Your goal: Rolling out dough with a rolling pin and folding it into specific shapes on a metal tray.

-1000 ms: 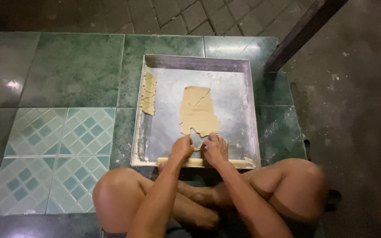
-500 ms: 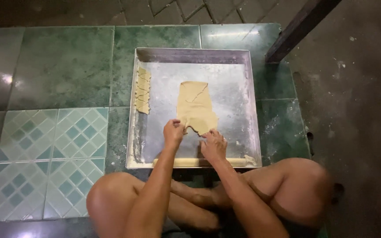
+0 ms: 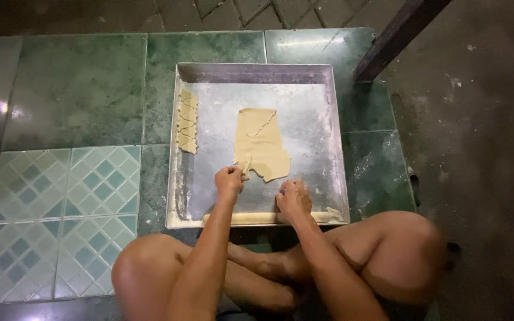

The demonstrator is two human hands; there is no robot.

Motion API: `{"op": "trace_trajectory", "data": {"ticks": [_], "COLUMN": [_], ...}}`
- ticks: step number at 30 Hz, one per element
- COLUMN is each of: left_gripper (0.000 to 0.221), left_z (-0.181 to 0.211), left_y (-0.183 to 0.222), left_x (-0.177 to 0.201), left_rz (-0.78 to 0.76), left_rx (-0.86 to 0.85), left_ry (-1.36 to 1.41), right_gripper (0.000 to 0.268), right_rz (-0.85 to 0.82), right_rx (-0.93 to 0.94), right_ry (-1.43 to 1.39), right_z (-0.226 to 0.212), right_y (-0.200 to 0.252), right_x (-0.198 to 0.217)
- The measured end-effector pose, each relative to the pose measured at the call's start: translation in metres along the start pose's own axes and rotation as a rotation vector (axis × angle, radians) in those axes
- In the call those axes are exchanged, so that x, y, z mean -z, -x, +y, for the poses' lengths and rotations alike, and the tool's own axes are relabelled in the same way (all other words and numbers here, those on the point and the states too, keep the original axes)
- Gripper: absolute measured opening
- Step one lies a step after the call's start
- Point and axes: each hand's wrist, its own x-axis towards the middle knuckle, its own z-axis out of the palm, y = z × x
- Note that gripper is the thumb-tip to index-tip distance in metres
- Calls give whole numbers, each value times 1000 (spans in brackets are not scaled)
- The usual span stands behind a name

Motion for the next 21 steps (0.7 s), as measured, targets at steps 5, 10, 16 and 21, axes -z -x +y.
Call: {"op": "trace_trajectory", "data": {"ticks": [5,10,16,21], "left_gripper": [18,19,16,20], "left_z": [-14,-9,-5,16], "left_y": [-16,-10,-2,19], "left_x": [7,10,10,19], "left_rz": [69,62,71,41], "left_rx": [-39,-121,-161,-169], "left_ry": [-201,-427,-443,-431], "right_gripper": [16,16,16,21], "right_rz": [-3,-39,3,31], "right_rx": [-33,-105,-166,-226], "right_ry": [15,16,69,-13], "right_z": [13,18,33,30], "right_y": [-9,-10,-21,-11], "right_x": [-9,11,20,33]}}
